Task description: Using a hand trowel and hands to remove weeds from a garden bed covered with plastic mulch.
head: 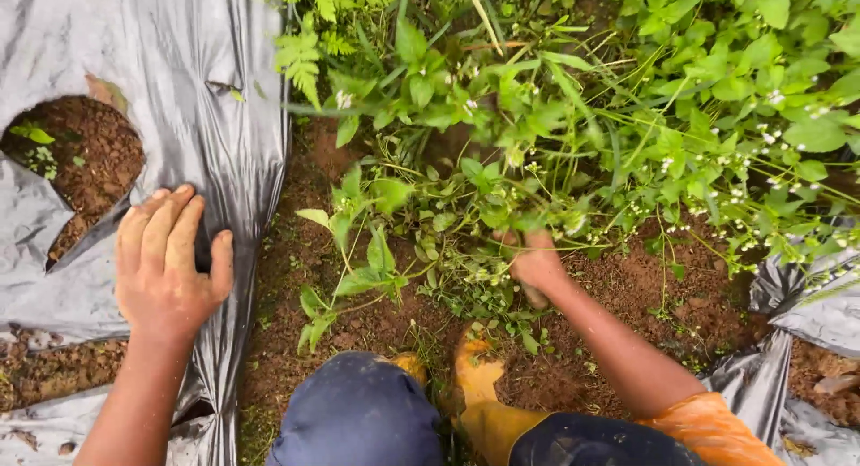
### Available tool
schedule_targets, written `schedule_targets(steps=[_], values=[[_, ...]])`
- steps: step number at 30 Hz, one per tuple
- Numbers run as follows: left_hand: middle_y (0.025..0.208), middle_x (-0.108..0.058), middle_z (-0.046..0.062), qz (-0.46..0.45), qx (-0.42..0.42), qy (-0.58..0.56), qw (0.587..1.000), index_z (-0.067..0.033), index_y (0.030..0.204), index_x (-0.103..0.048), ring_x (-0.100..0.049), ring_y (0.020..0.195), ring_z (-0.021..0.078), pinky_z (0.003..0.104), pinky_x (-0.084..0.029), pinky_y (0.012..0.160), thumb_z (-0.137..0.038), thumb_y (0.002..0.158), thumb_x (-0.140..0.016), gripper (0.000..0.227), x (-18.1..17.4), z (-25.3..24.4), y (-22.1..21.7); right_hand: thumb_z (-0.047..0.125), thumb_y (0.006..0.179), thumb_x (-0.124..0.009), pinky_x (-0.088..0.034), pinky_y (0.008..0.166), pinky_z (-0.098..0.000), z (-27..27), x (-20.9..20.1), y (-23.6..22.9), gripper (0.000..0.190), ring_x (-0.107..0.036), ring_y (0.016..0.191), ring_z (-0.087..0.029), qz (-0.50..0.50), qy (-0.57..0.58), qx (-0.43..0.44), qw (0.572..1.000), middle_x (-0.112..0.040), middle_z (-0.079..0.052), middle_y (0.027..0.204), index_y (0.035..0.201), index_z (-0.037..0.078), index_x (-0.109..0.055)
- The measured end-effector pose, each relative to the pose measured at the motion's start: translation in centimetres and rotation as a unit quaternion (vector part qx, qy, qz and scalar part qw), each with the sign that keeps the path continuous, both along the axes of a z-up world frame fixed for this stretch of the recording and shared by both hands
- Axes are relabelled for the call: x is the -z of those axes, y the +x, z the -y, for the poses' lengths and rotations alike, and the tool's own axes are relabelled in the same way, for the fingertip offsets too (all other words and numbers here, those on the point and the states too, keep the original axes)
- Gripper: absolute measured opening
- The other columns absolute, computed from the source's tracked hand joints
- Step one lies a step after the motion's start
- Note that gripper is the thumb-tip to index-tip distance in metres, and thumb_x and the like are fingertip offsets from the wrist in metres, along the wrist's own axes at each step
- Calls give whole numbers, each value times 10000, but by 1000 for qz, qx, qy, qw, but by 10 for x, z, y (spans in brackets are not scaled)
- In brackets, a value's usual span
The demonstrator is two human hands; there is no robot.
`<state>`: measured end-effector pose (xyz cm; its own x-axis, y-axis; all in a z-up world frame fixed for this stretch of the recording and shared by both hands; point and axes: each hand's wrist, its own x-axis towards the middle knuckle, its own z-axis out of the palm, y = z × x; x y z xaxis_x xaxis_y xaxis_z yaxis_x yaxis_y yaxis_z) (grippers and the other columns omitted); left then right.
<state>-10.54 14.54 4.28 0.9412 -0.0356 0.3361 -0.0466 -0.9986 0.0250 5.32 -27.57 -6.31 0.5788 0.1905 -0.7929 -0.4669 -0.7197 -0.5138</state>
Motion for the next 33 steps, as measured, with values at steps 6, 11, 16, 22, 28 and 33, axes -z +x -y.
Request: schedule_targets(steps=[6,11,16,22,28,33], values=[[1333,-692,205,-6,-14,26,1000,75,1295,-702,-652,1228,372,515,-554,1079,-251,1090,-637,390,5,-4,3,37,1041,-459,-356,268,-249,31,23,4,238,-443,368,-140,-157,-190,-46,968,-548,-32,645,1247,118,-547],[1354,-689,187,-5,-16,44,999,44,1313,-689,-659,1215,352,513,-537,1092,-261,1079,-647,387,3,-4,7,235,1071,-486,-428,363,-286,45,24,23,147,-500,451,-166,-128,-205,4,970,-547,-41,663,1022,103,-528],[1358,-714,125,7,-40,83,996,2,1313,-750,-668,1230,292,467,-465,1167,-324,1089,-616,418,7,-1,0,394,1079,-430,-498,456,-339,55,93,-2,354,-550,560,-206,-129,-100,151,975,-565,-107,809,966,72,-525],[1363,-721,140,17,-32,84,996,1,1342,-728,-687,1222,305,491,-442,1179,-336,1117,-579,431,8,-1,-1,149,1082,-519,-535,454,-281,18,17,13,107,-595,606,-212,-50,-110,123,985,-621,-111,917,1097,43,-529],[1385,-715,133,11,-38,90,995,-13,1367,-729,-683,1256,301,484,-398,1221,-346,1122,-614,430,11,-1,-6,508,1039,-420,-448,315,-228,35,38,-8,484,-527,386,-120,-43,54,211,975,-579,-18,607,1268,107,-562],[1412,-711,153,13,-30,70,997,11,1377,-704,-685,1263,333,514,-394,1205,-305,1124,-617,414,8,1,-4,563,976,-513,-443,325,-236,30,74,-8,432,-516,397,-142,-91,174,363,911,-620,-68,832,1152,169,-512]])
